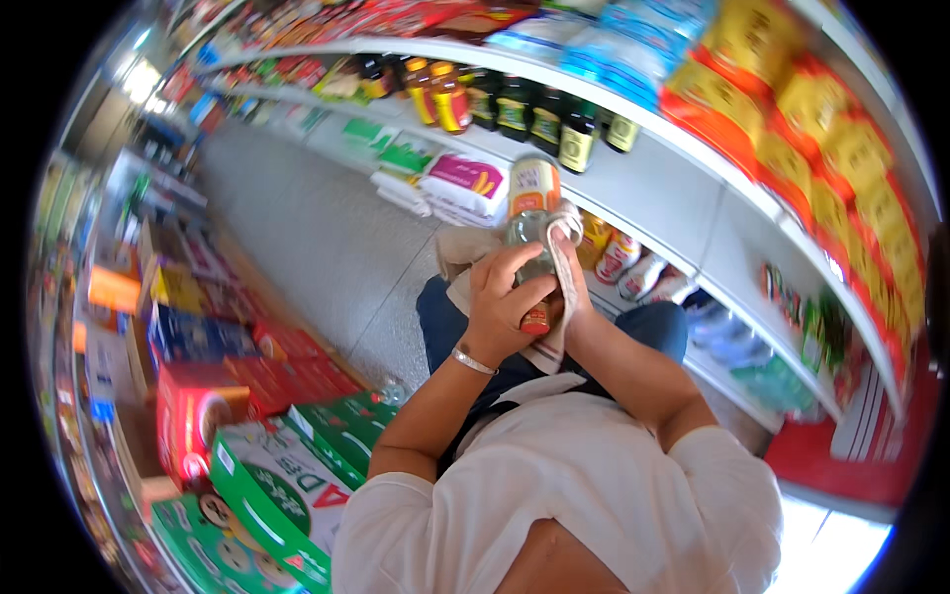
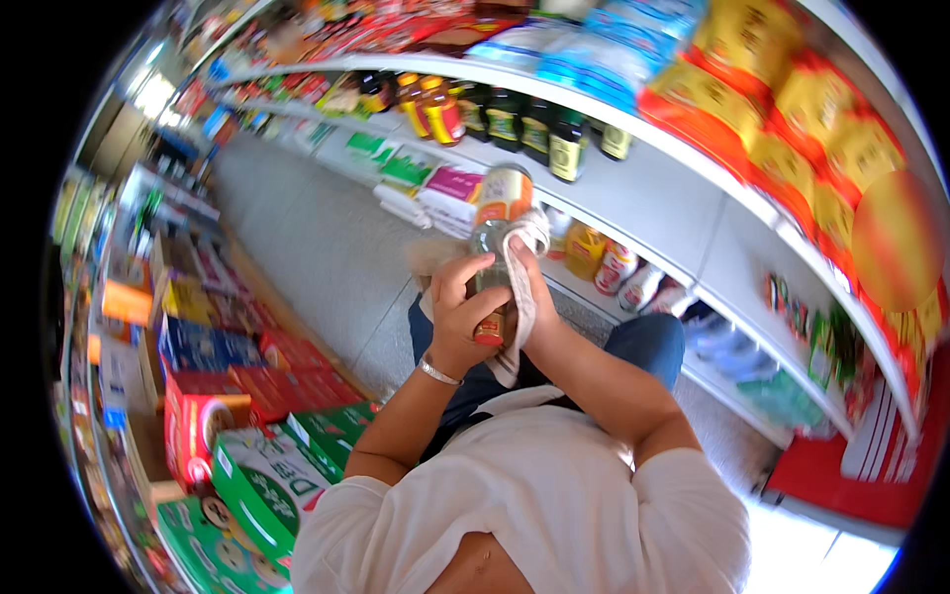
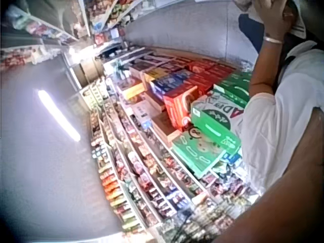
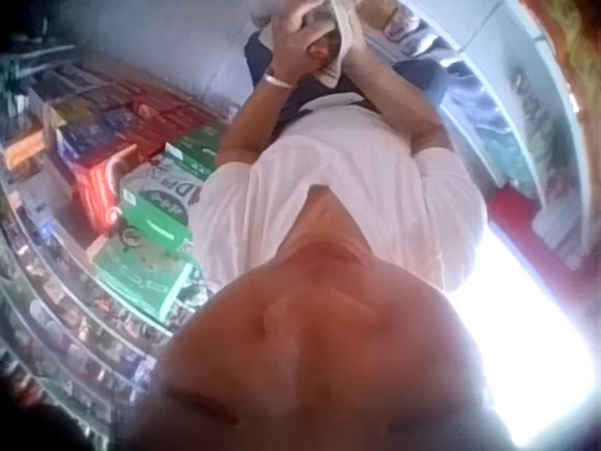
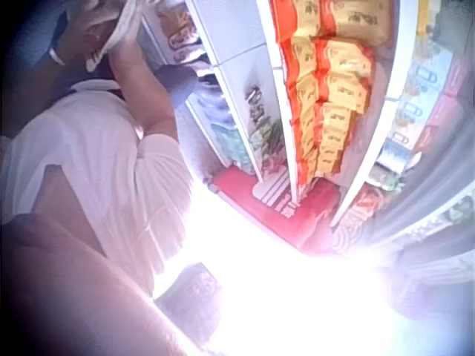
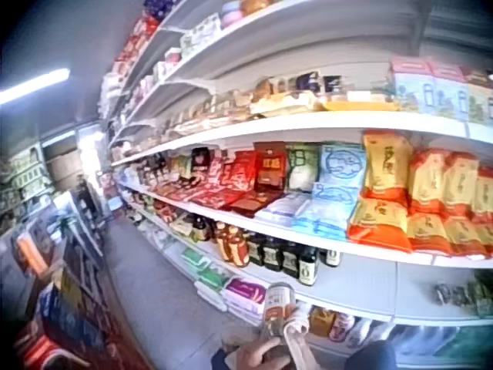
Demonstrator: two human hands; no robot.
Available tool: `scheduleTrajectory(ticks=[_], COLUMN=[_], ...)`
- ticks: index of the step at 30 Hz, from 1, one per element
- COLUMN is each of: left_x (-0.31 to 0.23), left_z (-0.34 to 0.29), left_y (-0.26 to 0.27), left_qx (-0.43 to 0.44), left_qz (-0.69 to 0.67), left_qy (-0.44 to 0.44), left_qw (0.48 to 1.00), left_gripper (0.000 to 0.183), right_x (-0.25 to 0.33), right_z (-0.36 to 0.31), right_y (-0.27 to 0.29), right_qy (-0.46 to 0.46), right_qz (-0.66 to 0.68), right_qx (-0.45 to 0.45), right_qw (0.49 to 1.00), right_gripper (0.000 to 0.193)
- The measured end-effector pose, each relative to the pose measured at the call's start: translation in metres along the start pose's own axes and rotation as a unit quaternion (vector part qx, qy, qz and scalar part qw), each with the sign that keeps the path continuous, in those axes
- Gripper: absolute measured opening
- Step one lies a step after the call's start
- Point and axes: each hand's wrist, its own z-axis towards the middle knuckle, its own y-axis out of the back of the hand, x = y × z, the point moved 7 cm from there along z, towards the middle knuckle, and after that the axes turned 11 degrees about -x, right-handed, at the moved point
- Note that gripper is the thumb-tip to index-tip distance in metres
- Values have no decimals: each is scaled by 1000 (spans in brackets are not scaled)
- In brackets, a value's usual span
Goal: The person wipes various snack packages and bottles with a cloth and places them back onto the shelves of a convenience store.
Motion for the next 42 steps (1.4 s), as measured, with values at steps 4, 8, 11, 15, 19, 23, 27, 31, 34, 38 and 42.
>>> scheduleTrajectory(ticks=[4, 8, 11, 15, 19, 23, 27, 31, 34, 38, 42], left_x=[38, 104, 144, 178, 237, 319, 397, 424, 416, 411, 407], left_z=[-18, -91, -143, -146, -178, -271, -382, -447, -477, -525, -556], left_y=[14, 22, 12, 45, 92, 173, 238, 265, 268, 268, 267], left_qx=[85, 58, 5, -43, -133, -43, 197, 341, 442, 463, 488], left_qz=[8, -72, -210, -63, -145, 117, 296, 347, 363, 355, 353], left_qy=[214, 507, 650, 544, 709, 729, 689, 664, 666, 678, 682], left_qw=[973, 857, 730, 836, 677, 673, 632, 568, 479, 446, 415], left_gripper=[45, 54, 49, 36, 43, 43, 40, 34, 30, 29, 29], right_x=[-26, -42, -50, -72, -93, -64, -30, -15, -21, -20, -29], right_z=[51, 84, 107, 133, 159, 179, 184, 187, 193, 197, 194], right_y=[36, 20, 6, 8, 18, 49, 82, 87, 89, 90, 76], right_qy=[-16, 88, 238, 262, 259, 293, 168, 204, 173, 167, 165], right_qz=[-63, -174, -298, -511, -560, -660, -575, -531, -534, -557, -540], right_qx=[-58, -40, -15, -56, -12, -16, -158, -193, -198, -208, -199], right_qw=[996, 980, 924, 817, 787, 691, 785, 799, 803, 787, 801], right_gripper=[47, 39, 42, 36, 37, 39, 46, 50, 50, 52, 54])
